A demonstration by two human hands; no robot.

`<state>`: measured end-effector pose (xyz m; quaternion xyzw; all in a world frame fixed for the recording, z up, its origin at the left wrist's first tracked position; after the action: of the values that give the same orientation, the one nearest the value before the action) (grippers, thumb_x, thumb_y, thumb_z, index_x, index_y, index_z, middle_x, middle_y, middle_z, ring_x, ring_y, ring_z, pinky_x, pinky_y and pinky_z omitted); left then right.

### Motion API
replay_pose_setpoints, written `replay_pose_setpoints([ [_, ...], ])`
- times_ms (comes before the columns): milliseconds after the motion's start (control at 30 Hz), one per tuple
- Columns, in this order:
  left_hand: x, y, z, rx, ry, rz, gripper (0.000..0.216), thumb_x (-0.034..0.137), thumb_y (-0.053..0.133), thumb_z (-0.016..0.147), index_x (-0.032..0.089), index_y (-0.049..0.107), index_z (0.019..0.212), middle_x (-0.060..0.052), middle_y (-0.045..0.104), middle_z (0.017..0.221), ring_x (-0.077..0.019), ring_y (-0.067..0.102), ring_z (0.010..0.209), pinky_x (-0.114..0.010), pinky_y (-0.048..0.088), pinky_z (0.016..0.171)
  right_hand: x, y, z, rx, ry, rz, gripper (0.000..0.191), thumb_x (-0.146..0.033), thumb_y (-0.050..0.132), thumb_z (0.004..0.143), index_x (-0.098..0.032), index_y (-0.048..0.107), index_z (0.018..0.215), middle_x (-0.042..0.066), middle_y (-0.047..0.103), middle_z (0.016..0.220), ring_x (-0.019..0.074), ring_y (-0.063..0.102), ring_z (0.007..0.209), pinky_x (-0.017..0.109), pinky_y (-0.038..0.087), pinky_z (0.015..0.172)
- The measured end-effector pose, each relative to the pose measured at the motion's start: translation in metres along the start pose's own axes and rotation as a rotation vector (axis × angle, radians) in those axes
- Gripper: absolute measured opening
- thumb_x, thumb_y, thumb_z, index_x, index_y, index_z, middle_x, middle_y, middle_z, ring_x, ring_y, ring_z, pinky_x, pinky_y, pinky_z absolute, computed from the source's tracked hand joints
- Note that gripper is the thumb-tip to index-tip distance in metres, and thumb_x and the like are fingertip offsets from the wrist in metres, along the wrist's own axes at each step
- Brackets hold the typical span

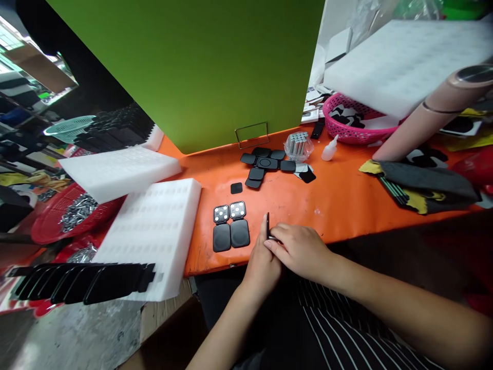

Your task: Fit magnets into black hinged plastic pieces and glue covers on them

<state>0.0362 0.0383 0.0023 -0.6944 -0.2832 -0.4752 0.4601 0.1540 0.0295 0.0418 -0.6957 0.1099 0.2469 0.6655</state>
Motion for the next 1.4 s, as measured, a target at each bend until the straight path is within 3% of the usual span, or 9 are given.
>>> replay_pose_setpoints([
  [133, -0.003, -0.002, 0.001, -0.013, 0.010, 0.013, 0.053, 0.021, 0.044, 0.082, 0.018, 0.028, 0.133, -0.012, 0.051, 0.123, -0.0233, 0.054, 0.104, -0.035, 0.045, 0.085, 0.005, 0.009, 0.001, 0.006, 0.035, 0.124, 0.026, -0.036, 0.044, 0.087, -0.018, 0.055, 0.072, 0.001, 0.057, 0.073, 0.0126, 0.050, 0.064, 0.023, 0.029, 0.055],
  [367, -0.011, 0.003, 0.002, -0.022, -0.007, -0.027, 0.062, 0.019, 0.044, 0.084, 0.021, 0.013, 0.138, -0.010, 0.054, 0.120, -0.0218, 0.054, 0.104, -0.034, 0.046, 0.084, 0.010, 0.014, 0.002, 0.019, 0.011, 0.169, 0.026, -0.035, 0.046, 0.086, -0.018, 0.055, 0.068, -0.001, 0.057, 0.071, 0.0114, 0.049, 0.063, 0.022, 0.027, 0.054],
  [500, -0.015, 0.004, 0.005, -0.027, -0.025, -0.098, 0.058, 0.019, 0.047, 0.081, 0.021, 0.024, 0.135, -0.010, 0.054, 0.119, -0.0244, 0.055, 0.102, -0.036, 0.046, 0.082, 0.010, 0.018, 0.004, 0.048, 0.019, 0.229, 0.023, -0.030, 0.050, 0.083, -0.017, 0.054, 0.064, -0.001, 0.055, 0.067, 0.0112, 0.047, 0.062, 0.023, 0.027, 0.055],
  [600, -0.020, 0.004, 0.005, -0.031, -0.058, -0.274, 0.044, 0.020, 0.049, 0.080, 0.018, 0.041, 0.123, -0.010, 0.053, 0.120, -0.0248, 0.052, 0.106, -0.036, 0.043, 0.086, 0.014, 0.022, 0.006, -0.037, 0.009, 0.534, 0.022, -0.032, 0.049, 0.082, -0.017, 0.055, 0.067, -0.001, 0.055, 0.069, 0.0116, 0.048, 0.063, 0.023, 0.031, 0.057],
  [700, -0.026, 0.003, 0.004, -0.049, -0.206, -0.556, 0.037, 0.026, 0.051, 0.080, 0.018, 0.045, 0.115, -0.009, 0.056, 0.115, -0.0229, 0.055, 0.102, -0.035, 0.044, 0.085, 0.025, 0.023, 0.009, -0.127, 0.088, 0.984, 0.030, -0.040, 0.037, 0.088, -0.017, 0.054, 0.079, -0.001, 0.051, 0.065, 0.0102, 0.044, 0.056, 0.022, 0.033, 0.052],
  [800, -0.029, 0.000, 0.000, -0.054, -0.326, -0.709, 0.035, 0.036, 0.048, 0.083, 0.017, 0.045, 0.111, -0.008, 0.061, 0.103, -0.0220, 0.060, 0.090, -0.034, 0.048, 0.075, 0.037, 0.021, 0.011, -0.097, 0.231, 1.084, 0.032, -0.043, 0.036, 0.088, -0.017, 0.049, 0.076, -0.003, 0.043, 0.061, 0.0091, 0.039, 0.052, 0.021, 0.032, 0.049],
  [1067, -0.017, -0.008, -0.013, -0.026, -0.064, -0.229, 0.038, 0.030, 0.045, 0.086, 0.023, 0.044, 0.123, -0.007, 0.054, 0.119, -0.0199, 0.052, 0.106, -0.033, 0.039, 0.092, 0.040, 0.023, 0.006, -0.160, 0.277, 0.857, 0.034, -0.042, 0.040, 0.086, -0.016, 0.044, 0.064, -0.002, 0.042, 0.060, 0.0094, 0.038, 0.056, 0.022, 0.031, 0.051],
  [1233, -0.013, -0.009, -0.019, -0.017, 0.049, 0.163, 0.043, 0.020, 0.041, 0.086, 0.029, 0.039, 0.129, -0.004, 0.053, 0.122, -0.0195, 0.052, 0.108, -0.035, 0.039, 0.092, 0.040, 0.010, 0.005, -0.449, 0.448, 1.189, 0.022, -0.035, 0.047, 0.080, -0.016, 0.045, 0.069, -0.004, 0.039, 0.059, 0.0050, 0.028, 0.044, 0.018, 0.014, 0.038],
  [1400, -0.009, -0.008, -0.020, -0.006, 0.076, 0.213, 0.047, 0.018, 0.041, 0.086, 0.030, 0.035, 0.131, -0.003, 0.051, 0.124, -0.0188, 0.049, 0.112, -0.034, 0.039, 0.093, 0.044, 0.001, 0.011, -0.481, 0.417, 1.326, 0.028, -0.035, 0.044, 0.081, -0.013, 0.049, 0.063, -0.003, 0.041, 0.055, 0.0032, 0.026, 0.040, 0.018, 0.012, 0.036],
])
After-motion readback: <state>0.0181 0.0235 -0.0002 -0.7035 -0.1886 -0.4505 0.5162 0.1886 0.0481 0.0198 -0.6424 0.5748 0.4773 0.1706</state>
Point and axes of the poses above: each hand's wrist, its own z-axis towards the middle knuckle, its own y-axis out of the palm, x = y × z, the point moved 1 cm from there along z, towards the middle knuckle
